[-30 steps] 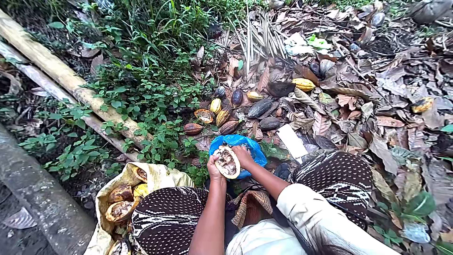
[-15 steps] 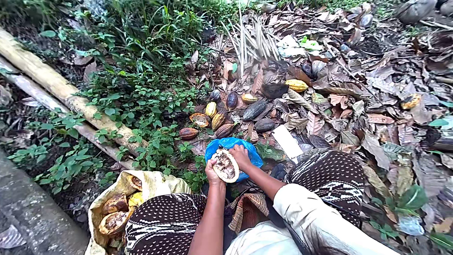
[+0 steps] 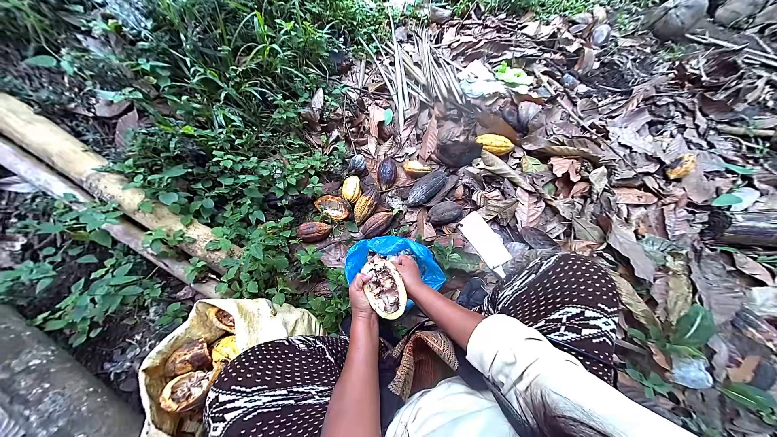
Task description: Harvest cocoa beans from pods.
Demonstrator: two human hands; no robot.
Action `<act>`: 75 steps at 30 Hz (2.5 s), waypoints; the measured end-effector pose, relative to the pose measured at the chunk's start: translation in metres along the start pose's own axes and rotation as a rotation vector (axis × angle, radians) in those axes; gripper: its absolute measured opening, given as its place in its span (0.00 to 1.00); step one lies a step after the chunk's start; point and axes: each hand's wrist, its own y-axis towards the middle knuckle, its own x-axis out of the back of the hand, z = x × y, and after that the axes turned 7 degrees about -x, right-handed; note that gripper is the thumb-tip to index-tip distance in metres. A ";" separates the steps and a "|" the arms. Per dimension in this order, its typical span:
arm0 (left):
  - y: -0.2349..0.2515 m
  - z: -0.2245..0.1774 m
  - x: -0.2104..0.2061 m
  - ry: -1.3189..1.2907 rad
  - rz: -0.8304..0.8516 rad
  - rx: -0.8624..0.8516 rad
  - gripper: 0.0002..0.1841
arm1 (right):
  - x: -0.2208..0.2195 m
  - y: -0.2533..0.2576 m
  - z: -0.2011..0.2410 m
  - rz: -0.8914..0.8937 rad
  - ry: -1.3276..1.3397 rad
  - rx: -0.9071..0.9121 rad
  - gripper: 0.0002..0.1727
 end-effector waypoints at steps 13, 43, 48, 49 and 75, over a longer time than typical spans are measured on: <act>0.019 -0.005 0.046 -0.338 0.009 -0.070 0.18 | 0.021 0.002 0.008 0.223 -0.574 0.513 0.24; 0.008 -0.008 0.024 -0.144 -0.050 -0.063 0.19 | 0.019 0.032 -0.027 0.289 -0.491 0.545 0.25; 0.007 -0.010 0.022 -0.105 -0.072 -0.043 0.20 | 0.014 0.024 -0.030 0.310 -0.600 0.554 0.19; 0.007 -0.010 0.021 -0.096 -0.071 -0.039 0.19 | 0.012 0.024 -0.032 0.308 -0.613 0.555 0.19; 0.008 -0.009 0.021 -0.066 -0.123 -0.105 0.18 | -0.002 0.024 -0.031 0.180 -0.687 0.582 0.16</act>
